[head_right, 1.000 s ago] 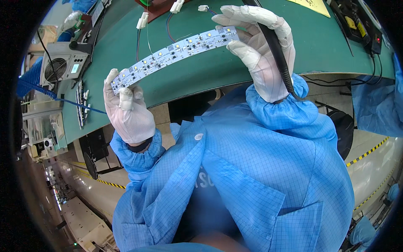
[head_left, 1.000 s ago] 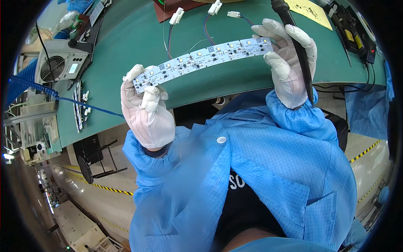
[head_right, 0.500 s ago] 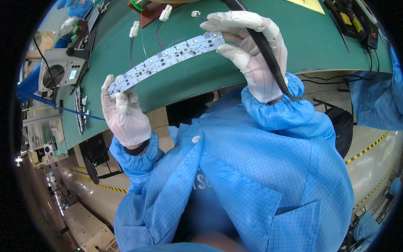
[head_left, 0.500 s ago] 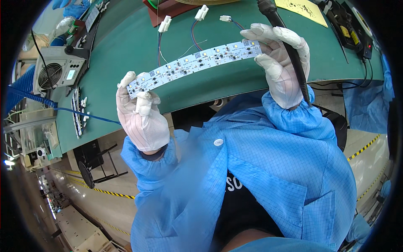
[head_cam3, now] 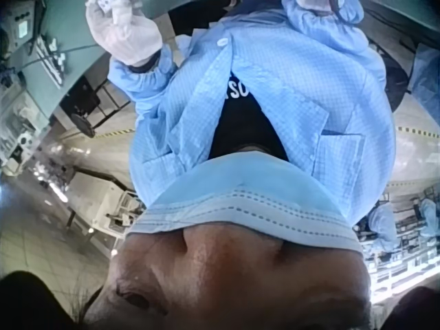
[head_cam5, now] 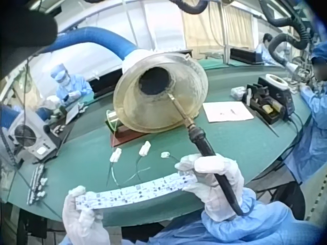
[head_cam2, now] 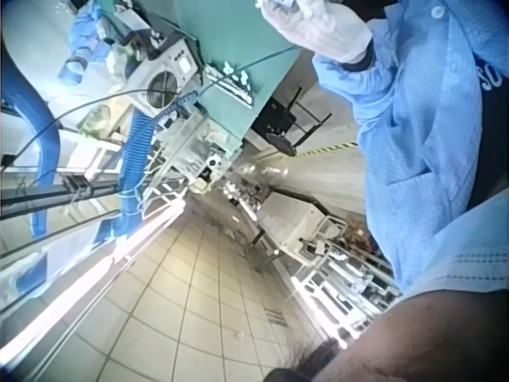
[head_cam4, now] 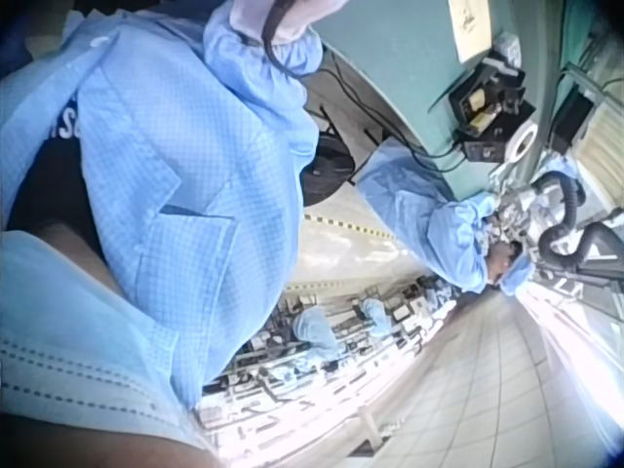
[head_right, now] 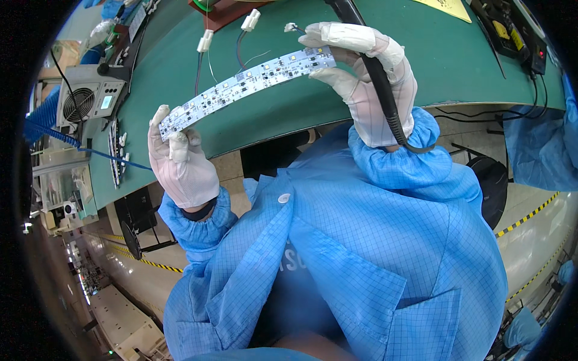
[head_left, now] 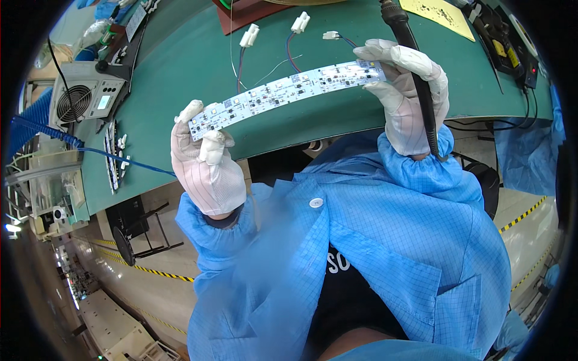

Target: Soldering small electronic components onto LED circuit board strips at an assembly station.

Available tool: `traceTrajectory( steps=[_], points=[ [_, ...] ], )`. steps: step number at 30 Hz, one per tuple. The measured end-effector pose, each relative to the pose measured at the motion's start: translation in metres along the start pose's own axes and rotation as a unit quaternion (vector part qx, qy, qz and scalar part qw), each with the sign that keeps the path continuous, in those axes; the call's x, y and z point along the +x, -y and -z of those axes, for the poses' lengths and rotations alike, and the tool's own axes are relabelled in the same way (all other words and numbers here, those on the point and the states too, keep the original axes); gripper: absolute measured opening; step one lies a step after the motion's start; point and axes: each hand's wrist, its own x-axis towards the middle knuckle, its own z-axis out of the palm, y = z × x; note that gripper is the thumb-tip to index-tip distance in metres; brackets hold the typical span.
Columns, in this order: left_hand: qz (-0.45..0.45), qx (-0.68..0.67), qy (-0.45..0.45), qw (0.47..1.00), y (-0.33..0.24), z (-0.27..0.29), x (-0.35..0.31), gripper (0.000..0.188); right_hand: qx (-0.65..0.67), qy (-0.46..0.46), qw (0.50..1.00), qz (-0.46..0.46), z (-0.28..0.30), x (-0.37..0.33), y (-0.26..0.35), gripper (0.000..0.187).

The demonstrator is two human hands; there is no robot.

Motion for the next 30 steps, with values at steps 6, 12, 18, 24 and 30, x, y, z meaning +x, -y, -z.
traceTrajectory(
  steps=[6,12,18,24,30],
  points=[
    [0.039,0.024,-0.012,0.999,-0.003,0.0,0.001,0.042,-0.046,0.006,0.999,-0.001,-0.001,0.001,0.002,0.036],
    [0.029,0.038,0.016,0.999,-0.006,0.005,0.006,0.04,-0.006,-0.021,1.0,-0.003,-0.01,0.005,0.005,0.038],
    [0.028,0.042,-0.086,0.995,-0.023,0.046,0.041,0.036,0.01,-0.032,0.999,0.043,-0.006,0.0,-0.004,0.046],
    [-0.101,0.264,-0.083,0.956,0.001,0.14,0.136,0.029,-0.049,-0.012,0.999,-0.008,-0.007,0.003,0.005,0.033],
    [-0.109,0.63,-0.071,0.765,0.071,0.171,0.213,0.033,-0.066,-0.017,0.996,-0.05,-0.009,0.006,0.014,0.028]
  ],
)
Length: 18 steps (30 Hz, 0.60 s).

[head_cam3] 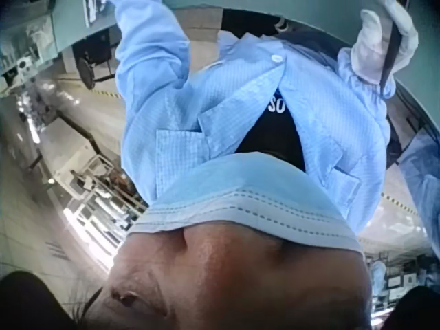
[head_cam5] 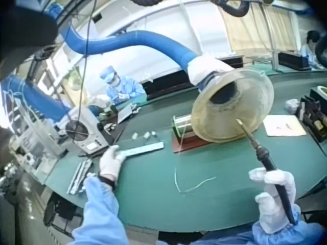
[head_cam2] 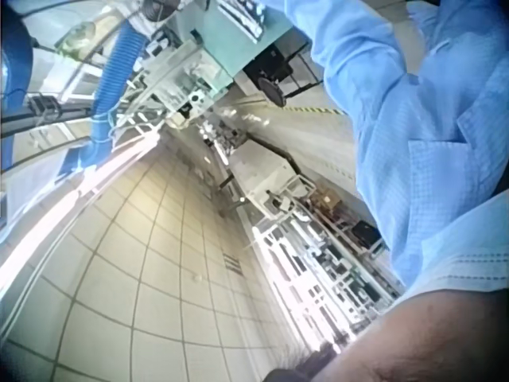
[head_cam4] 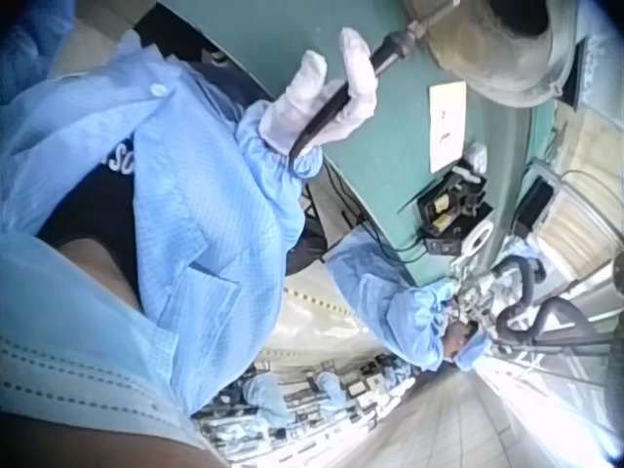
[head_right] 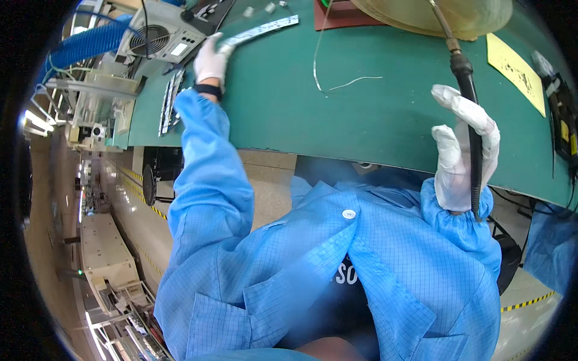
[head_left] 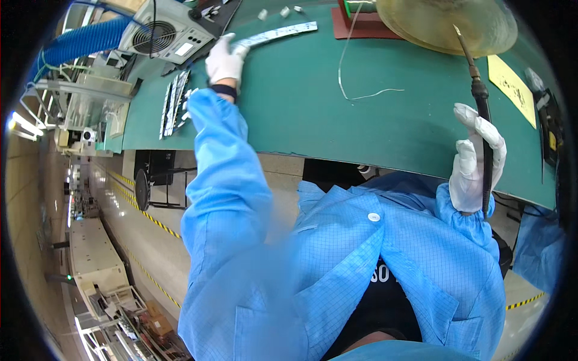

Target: Soldering small electronic components onto LED circuit board strips at an assembly station.

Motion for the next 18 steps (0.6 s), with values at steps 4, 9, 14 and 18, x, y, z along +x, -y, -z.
traceTrajectory(
  steps=[4,9,14,18],
  points=[
    [-0.038,0.022,-0.102,0.994,-0.007,0.014,-0.007,0.031,-0.016,0.011,1.0,-0.013,0.002,0.0,-0.005,0.027],
    [0.04,0.149,-0.132,0.979,0.035,0.066,-0.021,0.013,-0.034,0.021,0.997,-0.07,0.0,0.0,-0.001,0.025],
    [0.212,0.385,0.086,0.894,0.151,0.085,-0.022,0.034,-0.045,0.031,0.997,-0.057,-0.001,0.001,0.003,0.025],
    [0.225,0.315,0.233,0.892,0.139,0.096,-0.013,0.028,-0.086,0.032,0.993,-0.076,0.002,0.0,0.004,0.026]
  ],
)
